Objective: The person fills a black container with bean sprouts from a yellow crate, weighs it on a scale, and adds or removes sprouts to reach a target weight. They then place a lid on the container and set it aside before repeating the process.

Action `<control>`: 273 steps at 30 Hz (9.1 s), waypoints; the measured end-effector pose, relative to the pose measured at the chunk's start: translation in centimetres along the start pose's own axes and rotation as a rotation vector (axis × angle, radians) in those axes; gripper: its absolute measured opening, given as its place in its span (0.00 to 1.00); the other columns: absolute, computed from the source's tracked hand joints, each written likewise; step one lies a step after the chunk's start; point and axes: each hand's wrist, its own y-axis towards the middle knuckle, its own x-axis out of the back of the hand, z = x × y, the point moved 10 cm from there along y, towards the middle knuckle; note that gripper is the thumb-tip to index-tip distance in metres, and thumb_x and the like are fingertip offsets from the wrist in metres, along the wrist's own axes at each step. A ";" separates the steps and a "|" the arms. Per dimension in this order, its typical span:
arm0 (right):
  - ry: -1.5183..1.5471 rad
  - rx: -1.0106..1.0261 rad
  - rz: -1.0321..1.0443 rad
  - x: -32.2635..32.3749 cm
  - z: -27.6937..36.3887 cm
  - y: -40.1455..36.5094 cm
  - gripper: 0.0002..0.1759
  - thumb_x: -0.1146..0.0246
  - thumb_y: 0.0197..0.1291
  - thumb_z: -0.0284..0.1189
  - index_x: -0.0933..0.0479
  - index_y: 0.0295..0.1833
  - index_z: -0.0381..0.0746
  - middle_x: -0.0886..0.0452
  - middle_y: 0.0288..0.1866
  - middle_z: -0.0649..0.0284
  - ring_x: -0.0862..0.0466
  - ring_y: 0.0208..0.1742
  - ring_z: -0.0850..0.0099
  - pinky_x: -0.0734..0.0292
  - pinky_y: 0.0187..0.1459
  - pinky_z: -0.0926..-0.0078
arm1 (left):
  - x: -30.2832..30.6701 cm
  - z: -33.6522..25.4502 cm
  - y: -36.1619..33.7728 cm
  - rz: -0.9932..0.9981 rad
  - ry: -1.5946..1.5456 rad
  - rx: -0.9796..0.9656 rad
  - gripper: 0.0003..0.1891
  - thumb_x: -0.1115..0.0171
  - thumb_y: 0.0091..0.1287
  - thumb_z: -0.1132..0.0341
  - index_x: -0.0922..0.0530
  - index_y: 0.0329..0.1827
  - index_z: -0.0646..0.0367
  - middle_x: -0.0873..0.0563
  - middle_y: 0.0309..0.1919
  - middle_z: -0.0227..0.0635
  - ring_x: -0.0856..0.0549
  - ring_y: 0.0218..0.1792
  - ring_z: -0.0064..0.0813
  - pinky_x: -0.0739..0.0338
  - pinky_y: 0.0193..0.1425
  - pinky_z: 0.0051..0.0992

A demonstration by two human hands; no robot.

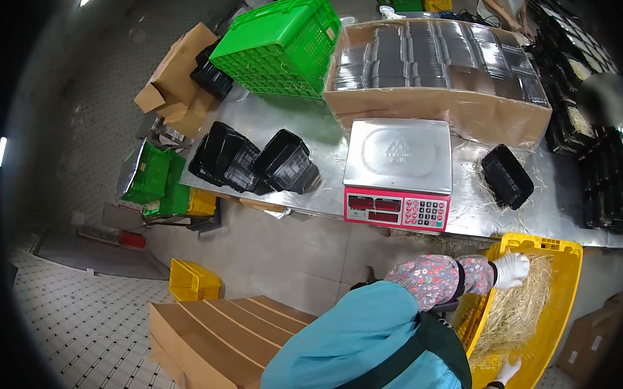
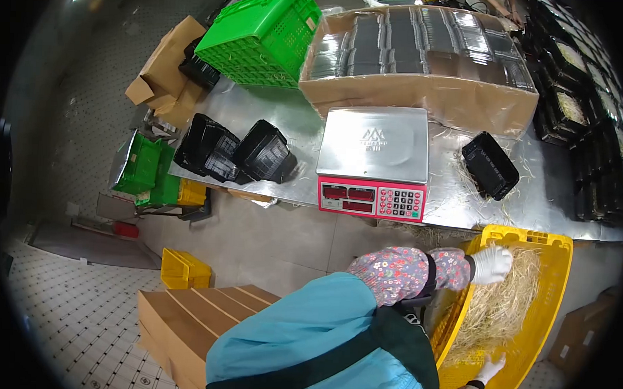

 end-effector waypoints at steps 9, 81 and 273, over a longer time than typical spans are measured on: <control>0.584 0.103 -0.142 16.6 31.0 2.5 0.24 0.48 0.75 0.35 0.31 0.69 0.32 0.28 0.70 0.57 0.27 0.67 0.69 0.36 0.67 0.76 | 22.2 -1.8 -14.6 0.091 -0.823 0.465 0.17 0.38 0.67 0.53 0.21 0.26 0.57 0.16 0.32 0.32 0.18 0.37 0.31 0.24 0.41 0.32; -0.132 0.345 1.253 -36.7 69.2 -35.2 0.26 0.30 0.59 0.29 0.26 0.62 0.31 0.15 0.48 0.56 0.16 0.49 0.70 0.20 0.52 0.73 | 45.9 42.4 -106.1 -1.194 0.578 1.827 0.26 0.46 0.68 0.62 0.31 0.69 0.60 0.27 0.66 0.37 0.37 0.71 0.40 0.52 0.79 0.39; 0.340 -0.252 0.995 -2.6 8.6 -6.4 0.42 0.23 0.28 0.39 0.22 0.54 0.29 0.17 0.54 0.48 0.18 0.55 0.58 0.23 0.54 0.65 | 0.3 -1.4 0.5 0.483 0.213 0.175 0.09 0.39 0.66 0.59 0.14 0.39 0.53 0.12 0.34 0.35 0.14 0.37 0.38 0.23 0.44 0.36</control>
